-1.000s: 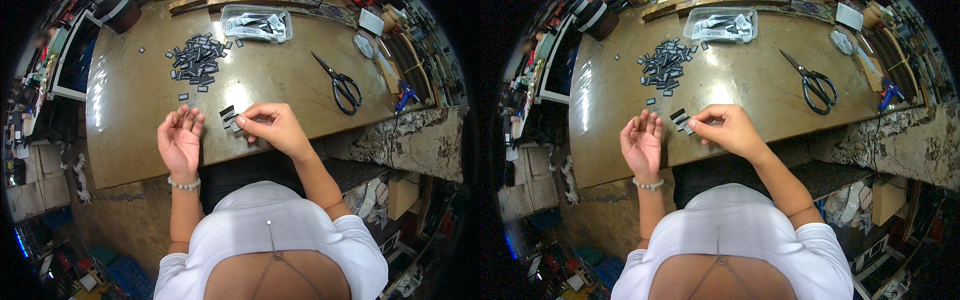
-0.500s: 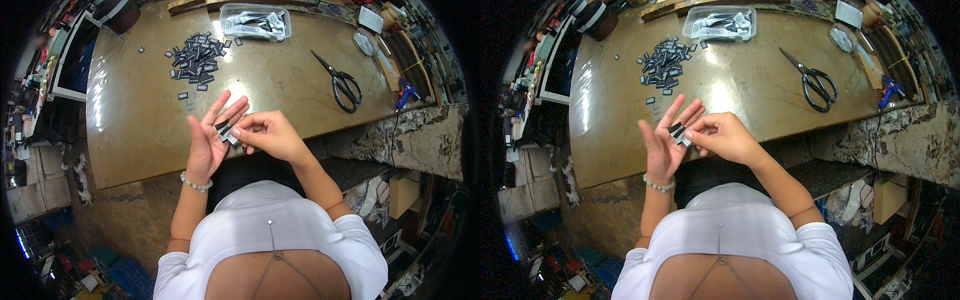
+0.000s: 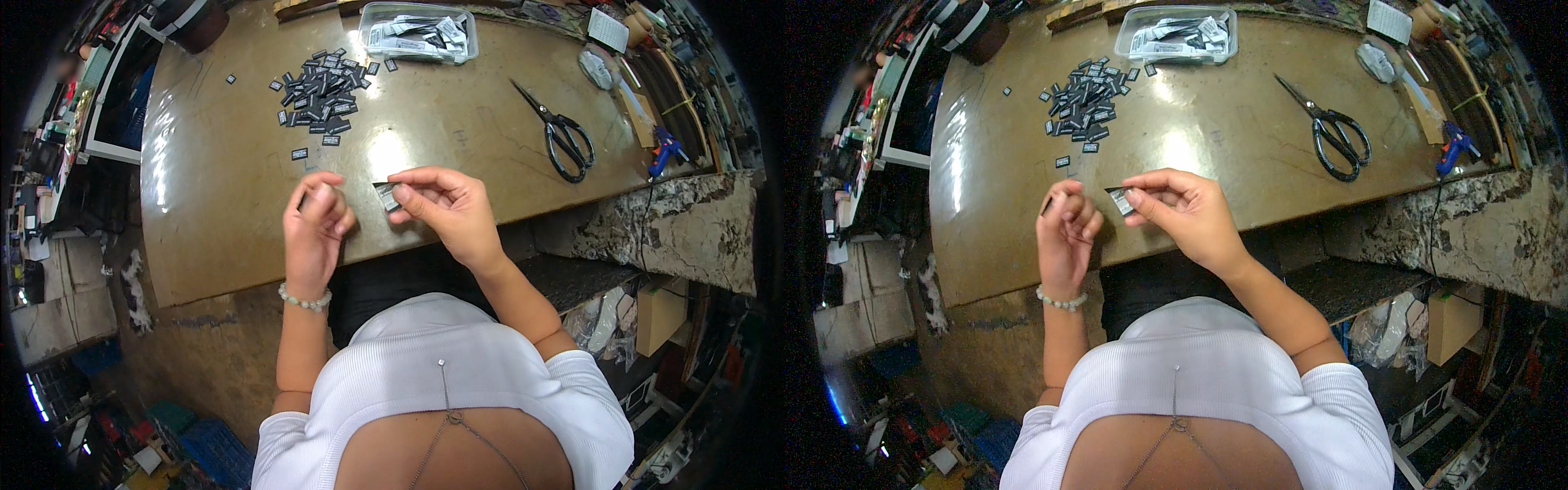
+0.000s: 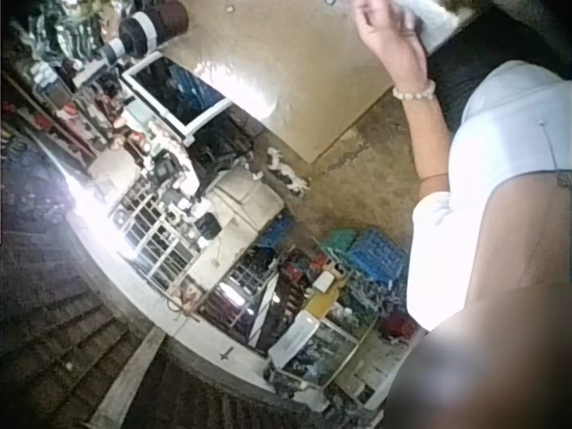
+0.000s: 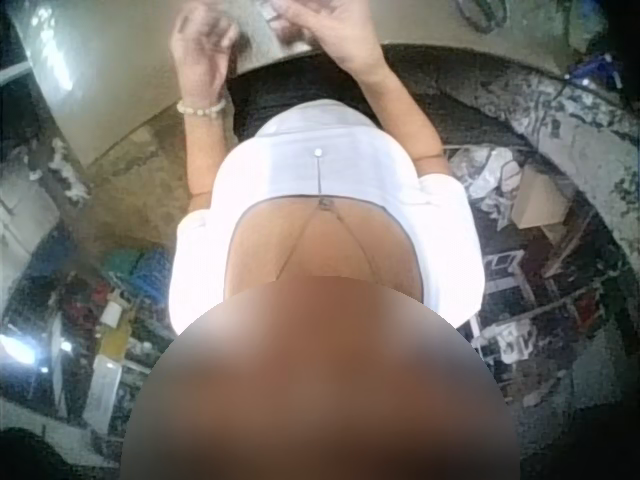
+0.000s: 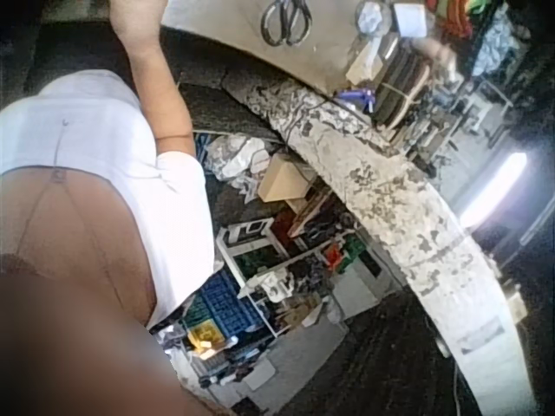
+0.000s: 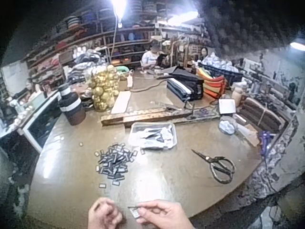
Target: The person repeatedly picks small rectangular labels from a pile on the table, folds each one in half, and places it back on the table. The person then picks up a stack of black fabric strips and separates them.
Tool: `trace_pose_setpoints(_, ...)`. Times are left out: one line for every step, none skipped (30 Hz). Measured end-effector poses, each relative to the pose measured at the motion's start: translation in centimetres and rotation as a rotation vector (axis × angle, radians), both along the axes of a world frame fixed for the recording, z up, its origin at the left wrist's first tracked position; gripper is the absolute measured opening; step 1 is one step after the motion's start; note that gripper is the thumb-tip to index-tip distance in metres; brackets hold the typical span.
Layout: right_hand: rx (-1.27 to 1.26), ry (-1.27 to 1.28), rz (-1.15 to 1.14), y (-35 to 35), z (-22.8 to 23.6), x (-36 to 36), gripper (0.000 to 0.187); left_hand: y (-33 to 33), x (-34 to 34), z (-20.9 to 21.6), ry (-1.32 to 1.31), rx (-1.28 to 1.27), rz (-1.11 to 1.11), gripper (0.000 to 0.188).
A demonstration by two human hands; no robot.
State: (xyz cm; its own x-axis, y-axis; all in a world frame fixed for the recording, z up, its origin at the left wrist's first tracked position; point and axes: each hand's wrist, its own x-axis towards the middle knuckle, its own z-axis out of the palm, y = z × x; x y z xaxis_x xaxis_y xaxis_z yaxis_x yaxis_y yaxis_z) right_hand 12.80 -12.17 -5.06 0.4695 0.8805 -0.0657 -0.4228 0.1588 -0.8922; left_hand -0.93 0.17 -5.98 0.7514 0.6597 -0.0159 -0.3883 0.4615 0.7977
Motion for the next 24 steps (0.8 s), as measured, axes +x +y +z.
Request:
trace_pose_setpoints(0.025, 0.007, 0.002, 0.1, 0.0, -0.2, 0.023, -0.2, -0.3, -0.1, 0.059, 0.102, -0.057, 0.019)
trace_pose_setpoints(0.049, 0.015, -0.003, 0.2, 0.0, -0.3, 0.022, -0.8, -0.4, -0.3, 0.113, 0.085, -0.051, 0.016)
trace_pose_setpoints(0.096, 0.024, -0.008, 0.2, 0.1, -0.3, 0.022, -1.0, -0.5, -0.4, 0.055, -0.005, -0.096, 0.016)
trace_pose_setpoints(0.078, 0.009, -0.004, 0.2, 0.1, -0.4, 0.022, -1.1, -0.4, -0.4, -0.029, -0.115, -0.131, 0.017)
trace_pose_setpoints(0.082, -0.005, 0.002, 0.2, 0.1, -0.3, 0.022, -1.1, -0.2, -0.3, -0.097, -0.237, -0.17, 0.018)
trace_pose_setpoints(0.086, -0.018, 0.009, 0.1, 0.1, -0.3, 0.022, -1.0, -0.1, -0.2, -0.065, -0.22, -0.18, 0.018)
trace_pose_setpoints(0.076, -0.008, 0.024, 0.0, 0.1, -0.2, 0.022, -1.0, 0.0, 0.0, -0.024, -0.213, -0.182, 0.019)
trace_pose_setpoints(0.066, 0.002, 0.039, -0.2, 0.1, -0.1, 0.022, -1.0, 0.1, 0.3, 0.014, -0.212, -0.176, 0.019)
trace_pose_setpoints(0.056, 0.012, 0.054, -0.3, 0.0, 0.0, 0.022, -1.1, 0.2, 0.5, 0.051, -0.145, -0.168, 0.019)
trace_pose_setpoints(0.064, -0.008, 0.065, -0.4, 0.0, 0.1, 0.021, -1.2, 0.3, 0.7, 0.085, -0.086, -0.152, 0.019)
trace_pose_setpoints(0.073, -0.028, 0.076, -0.5, 0.0, 0.1, 0.02, -1.3, 0.3, 0.9, 0.121, -0.026, -0.142, 0.019)
trace_pose_setpoints(0.089, -0.048, 0.08, -0.5, -0.1, 0.1, 0.02, -1.4, 0.4, 1.1, 0.112, 0.011, -0.132, 0.02)
trace_pose_setpoints(0.101, -0.11, 0.075, -0.5, -0.1, 0.1, 0.019, -1.5, 0.4, 1.2, 0.18, 0.127, -0.096, 0.018)
trace_pose_setpoints(0.12, -0.172, 0.064, -0.5, -0.1, 0.1, 0.019, -1.7, 0.4, 1.4, 0.248, 0.244, -0.06, 0.017)
trace_pose_setpoints(0.14, -0.234, 0.054, -0.5, 0.0, 0.0, 0.019, -1.9, 0.3, 1.6, 0.324, 0.357, -0.02, 0.015)
trace_pose_setpoints(0.138, -0.289, 0.046, -0.6, 0.1, 0.0, 0.019, -2.3, 0.4, 1.6, 0.205, 0.283, 0.017, 0.016)
trace_pose_setpoints(0.138, -0.342, 0.038, -0.7, 0.2, 0.1, 0.019, -2.3, 0.4, 1.8, 0.228, 0.377, 0.044, 0.017)
trace_pose_setpoints(0.137, -0.397, 0.03, -0.8, 0.4, 0.1, 0.019, -2.3, 0.4, 2.0, 0.25, 0.471, 0.07, 0.018)
trace_pose_setpoints(0.111, -0.39, 0.041, -1.0, 0.6, 0.2, 0.02, -2.2, 0.4, 2.2, 0.276, 0.561, 0.099, 0.019)
trace_pose_setpoints(0.086, -0.382, 0.051, -1.2, 0.8, 0.3, 0.021, -2.4, 0.2, 2.4, 0.277, 0.594, 0.13, 0.018)
trace_pose_setpoints(0.086, -0.368, 0.052, -1.3, 1.0, 0.3, 0.021, -2.4, 0.2, 2.6, 0.264, 0.646, 0.143, 0.017)
trace_pose_setpoints(0.098, -0.313, 0.067, -1.3, 1.2, 0.3, 0.022, -2.5, 0.1, 2.7, 0.254, 0.691, 0.159, 0.017)
trace_pose_setpoints(0.136, -0.252, 0.073, -1.3, 1.3, 0.1, 0.023, -2.5, 0.1, 2.9, 0.243, 0.735, 0.175, 0.016)
trace_pose_setpoints(0.173, -0.19, 0.079, -1.2, 1.4, 0.0, 0.024, -2.7, 0.0, 3.0, 0.231, 0.732, 0.197, 0.017)
